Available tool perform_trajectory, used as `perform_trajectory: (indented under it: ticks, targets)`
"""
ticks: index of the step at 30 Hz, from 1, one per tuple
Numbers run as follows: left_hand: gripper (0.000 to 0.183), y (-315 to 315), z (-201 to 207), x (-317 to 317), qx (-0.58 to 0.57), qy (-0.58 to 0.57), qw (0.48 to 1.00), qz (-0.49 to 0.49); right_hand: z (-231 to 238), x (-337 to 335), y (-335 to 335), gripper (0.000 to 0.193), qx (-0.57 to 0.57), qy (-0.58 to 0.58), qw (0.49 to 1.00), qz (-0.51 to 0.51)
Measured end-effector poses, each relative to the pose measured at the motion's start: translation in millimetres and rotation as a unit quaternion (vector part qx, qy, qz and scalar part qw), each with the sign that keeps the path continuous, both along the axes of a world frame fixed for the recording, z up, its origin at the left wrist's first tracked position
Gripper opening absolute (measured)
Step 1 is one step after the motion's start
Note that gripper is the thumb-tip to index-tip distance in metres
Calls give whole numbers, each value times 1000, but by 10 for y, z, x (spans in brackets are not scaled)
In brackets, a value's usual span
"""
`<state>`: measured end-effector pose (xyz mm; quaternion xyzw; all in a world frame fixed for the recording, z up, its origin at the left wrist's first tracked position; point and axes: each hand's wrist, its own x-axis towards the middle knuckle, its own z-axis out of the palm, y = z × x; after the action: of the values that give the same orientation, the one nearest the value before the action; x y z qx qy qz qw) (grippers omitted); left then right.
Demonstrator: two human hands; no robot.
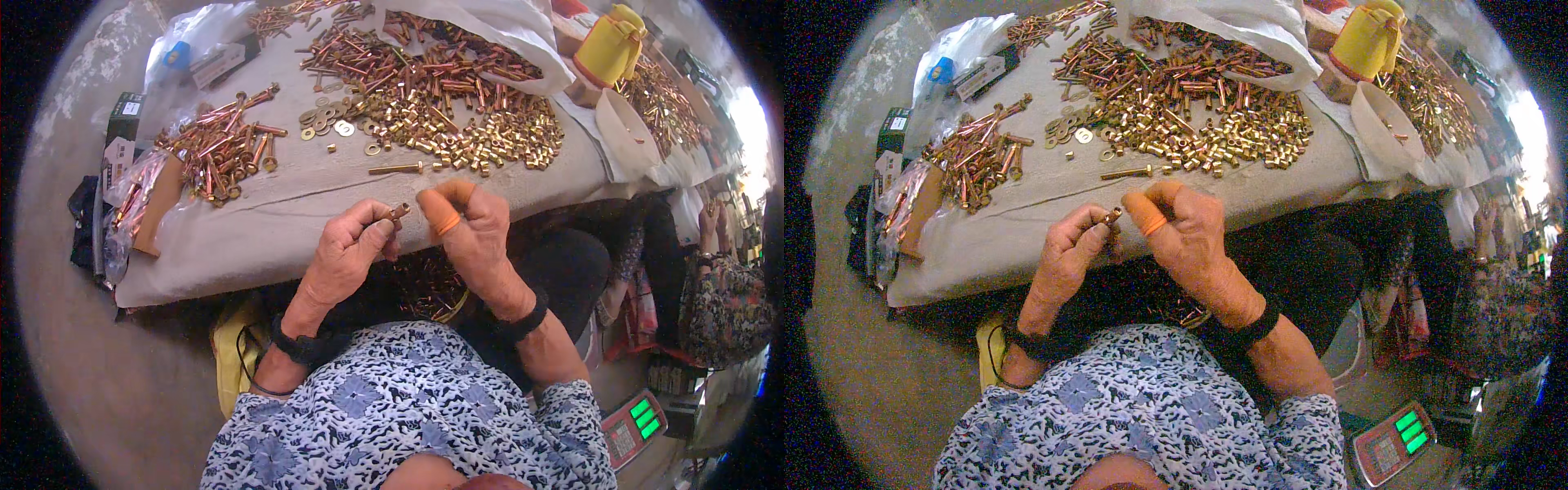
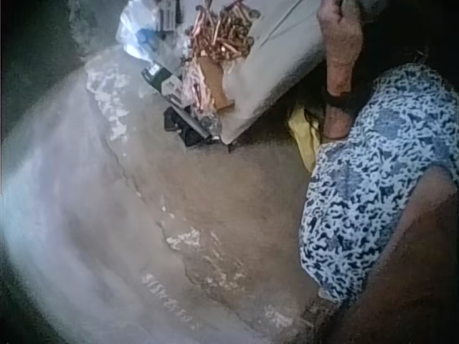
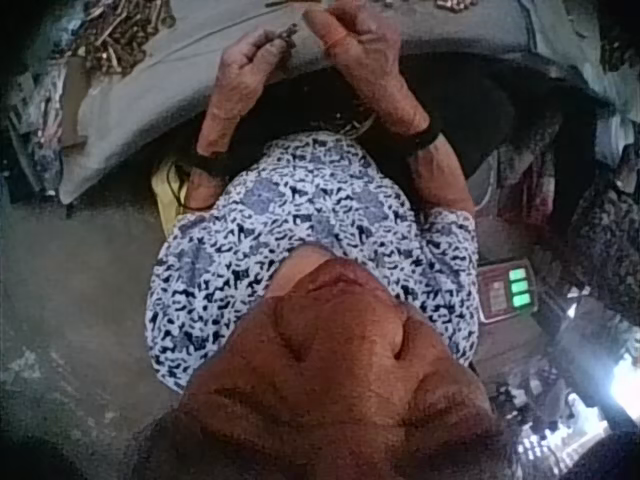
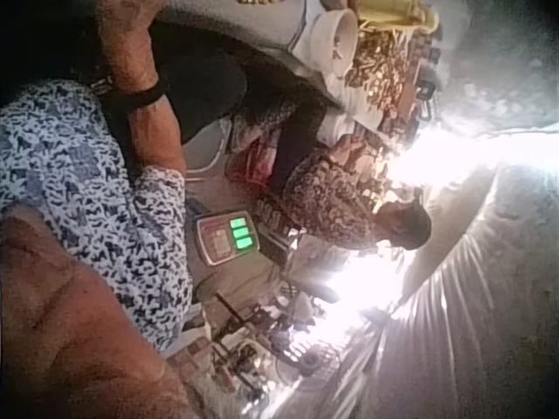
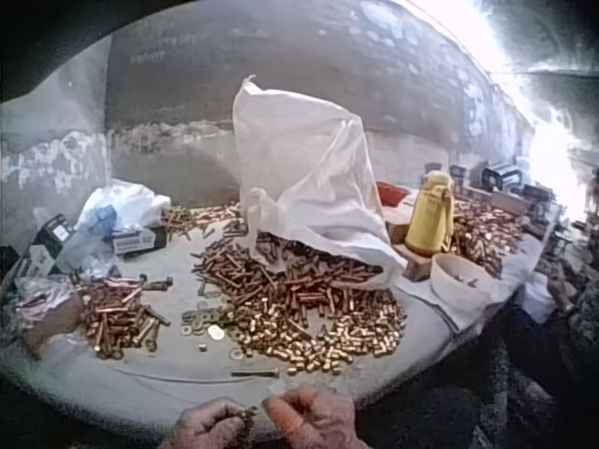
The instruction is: Manually assembling small metal components by sliding washers and other fasteners onto bolts.
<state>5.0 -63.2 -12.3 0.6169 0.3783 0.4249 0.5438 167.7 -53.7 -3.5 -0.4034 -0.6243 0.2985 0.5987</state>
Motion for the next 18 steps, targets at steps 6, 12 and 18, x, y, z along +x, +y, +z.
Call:
perform_trajectory:
  ticks: [6,12,18]
  targets:
    - [17,-9,6,13,11,18,1000,-2,41,122,-10,16,-19,-87,995,42]
    - [16,-6,-16,21,-24,-9,1000,4,36,48,31,19,68,-44,997,4]
    - [15,-63,36,-13,-5,67,998,-11,20,92,-9,24,38,-127,991,11]
